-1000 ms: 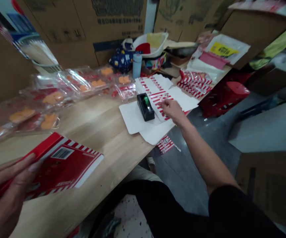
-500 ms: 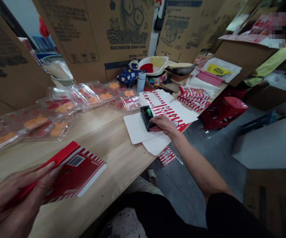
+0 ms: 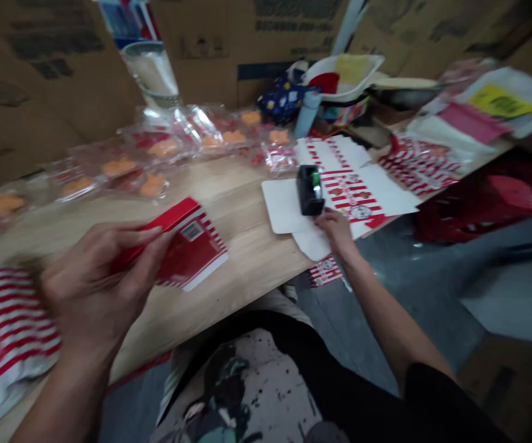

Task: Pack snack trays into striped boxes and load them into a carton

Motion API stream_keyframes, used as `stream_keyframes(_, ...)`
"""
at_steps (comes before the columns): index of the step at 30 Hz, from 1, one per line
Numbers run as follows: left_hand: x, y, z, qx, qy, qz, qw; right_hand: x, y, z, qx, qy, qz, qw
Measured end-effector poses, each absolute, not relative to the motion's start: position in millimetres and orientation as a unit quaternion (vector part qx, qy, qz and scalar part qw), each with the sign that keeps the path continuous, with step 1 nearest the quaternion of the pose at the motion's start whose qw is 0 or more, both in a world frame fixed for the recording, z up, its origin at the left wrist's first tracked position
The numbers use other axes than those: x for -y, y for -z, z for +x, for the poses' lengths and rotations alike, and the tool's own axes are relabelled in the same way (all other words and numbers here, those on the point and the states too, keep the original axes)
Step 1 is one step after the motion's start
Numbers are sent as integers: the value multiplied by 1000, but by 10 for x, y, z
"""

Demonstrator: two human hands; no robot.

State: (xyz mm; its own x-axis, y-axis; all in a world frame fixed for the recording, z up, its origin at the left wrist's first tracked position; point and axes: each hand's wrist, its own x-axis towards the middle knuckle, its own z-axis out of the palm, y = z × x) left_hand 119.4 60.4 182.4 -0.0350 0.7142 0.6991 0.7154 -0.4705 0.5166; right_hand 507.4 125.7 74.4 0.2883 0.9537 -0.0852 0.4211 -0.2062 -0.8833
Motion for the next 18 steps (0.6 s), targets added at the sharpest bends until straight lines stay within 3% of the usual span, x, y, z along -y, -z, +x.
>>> stream_keyframes(4,-525,-1887,1194,498,447,-744,0,-1065,-1155,4658,562,-252,-675,407)
stream_keyframes(7,-450,-1963,1183,494,428,-756,-39,-875,-1588,4081,644,-391,-497,431)
stream_keyframes(11,-336,-1973,1215,525,431,-732,-57,-741,-1984,3316,659,-552,-325,396)
stream_keyframes(18,-246,-1853,1197,555,463,-682,-109,-780,-2034,2769,595,-623,-346,372)
